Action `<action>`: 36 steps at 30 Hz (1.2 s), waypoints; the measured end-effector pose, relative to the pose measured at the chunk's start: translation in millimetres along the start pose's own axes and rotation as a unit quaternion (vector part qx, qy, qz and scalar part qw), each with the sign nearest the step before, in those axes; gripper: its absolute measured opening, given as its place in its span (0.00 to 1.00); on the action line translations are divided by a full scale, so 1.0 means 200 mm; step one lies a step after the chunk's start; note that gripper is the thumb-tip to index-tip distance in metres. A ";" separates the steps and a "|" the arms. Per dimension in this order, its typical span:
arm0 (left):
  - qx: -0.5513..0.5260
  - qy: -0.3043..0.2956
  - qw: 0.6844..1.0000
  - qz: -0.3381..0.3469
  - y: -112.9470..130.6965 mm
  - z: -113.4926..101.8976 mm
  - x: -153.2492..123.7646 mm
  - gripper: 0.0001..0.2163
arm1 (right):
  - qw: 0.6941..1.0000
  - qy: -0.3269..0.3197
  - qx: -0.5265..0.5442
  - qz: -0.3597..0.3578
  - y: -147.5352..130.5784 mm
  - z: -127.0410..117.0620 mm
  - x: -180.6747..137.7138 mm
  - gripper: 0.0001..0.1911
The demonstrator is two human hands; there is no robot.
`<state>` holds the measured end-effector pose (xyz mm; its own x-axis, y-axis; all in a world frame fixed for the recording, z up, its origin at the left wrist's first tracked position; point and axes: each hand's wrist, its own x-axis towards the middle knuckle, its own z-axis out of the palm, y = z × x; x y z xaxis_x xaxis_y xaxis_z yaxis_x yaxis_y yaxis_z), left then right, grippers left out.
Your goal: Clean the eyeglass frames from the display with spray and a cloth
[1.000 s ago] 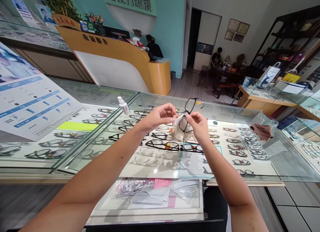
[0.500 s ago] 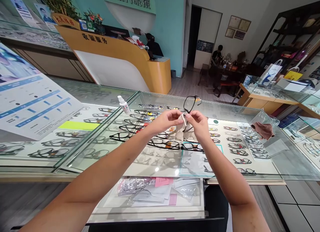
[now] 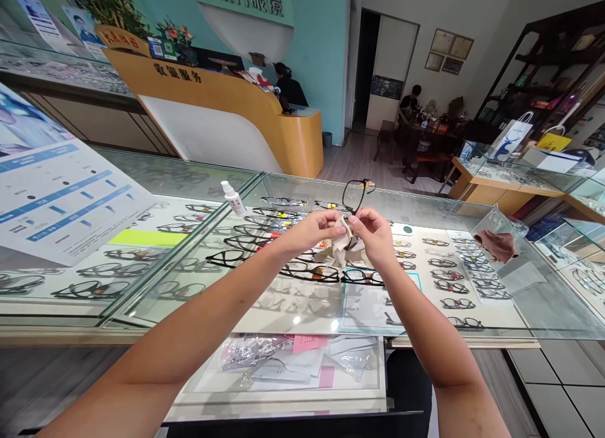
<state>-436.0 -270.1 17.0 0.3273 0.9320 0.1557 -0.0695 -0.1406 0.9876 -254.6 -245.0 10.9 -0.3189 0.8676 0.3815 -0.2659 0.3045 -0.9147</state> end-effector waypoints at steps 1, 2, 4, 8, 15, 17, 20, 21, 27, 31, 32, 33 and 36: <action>-0.001 -0.006 1.000 0.005 0.00 0.00 0.00 0.30 | 1.000 0.000 -0.004 0.002 0.00 0.00 0.00 0.28; -0.003 -0.011 1.000 0.009 0.00 -0.01 0.00 0.29 | 1.000 0.001 -0.004 0.003 0.01 -0.01 0.00 0.28; -0.011 -0.012 1.000 0.017 0.00 -0.01 -0.01 0.29 | 1.000 -0.004 -0.003 0.004 0.01 -0.01 0.01 0.27; -0.035 0.017 0.999 0.035 0.01 -0.04 -0.01 0.29 | 0.999 -0.033 -0.010 0.003 0.01 -0.03 0.02 0.22; -0.052 0.050 0.995 0.072 0.04 -0.07 -0.01 0.28 | 0.995 -0.028 -0.083 -0.039 -0.02 -0.04 0.01 0.23; -0.057 0.049 0.994 0.078 0.05 -0.06 -0.01 0.27 | 0.992 -0.006 -0.100 -0.077 -0.02 -0.03 0.00 0.23; -0.066 0.039 0.994 0.081 0.06 -0.06 -0.02 0.26 | 0.978 0.028 -0.154 -0.140 -0.04 -0.03 -0.01 0.20; -0.070 0.034 0.994 0.080 0.06 -0.06 -0.03 0.26 | 0.971 0.036 -0.174 -0.157 -0.04 -0.02 -0.02 0.19; -0.068 0.009 0.995 0.079 0.06 -0.06 -0.04 0.25 | 0.965 0.030 -0.213 -0.147 -0.05 -0.04 -0.03 0.20; -0.057 0.016 0.995 0.084 0.06 -0.06 -0.04 0.26 | 0.969 0.037 -0.218 -0.112 -0.07 -0.06 -0.02 0.25; -0.052 0.022 0.995 0.085 0.06 -0.06 -0.04 0.26 | 0.968 0.038 -0.218 -0.116 -0.08 -0.06 -0.01 0.24; -0.043 0.028 0.995 0.087 0.06 -0.06 -0.04 0.26 | 0.969 0.036 -0.214 -0.121 -0.08 -0.05 -0.01 0.24; -0.015 0.043 0.996 0.083 0.06 -0.05 -0.03 0.27 | 0.978 0.016 -0.172 -0.116 -0.06 -0.04 0.00 0.22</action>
<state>-448.7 -274.4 27.0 0.2275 0.9221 0.3130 -0.1448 -0.2859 0.9473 -243.4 -245.5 21.6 -0.2565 0.7699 0.5844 -0.0036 0.6039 -0.7971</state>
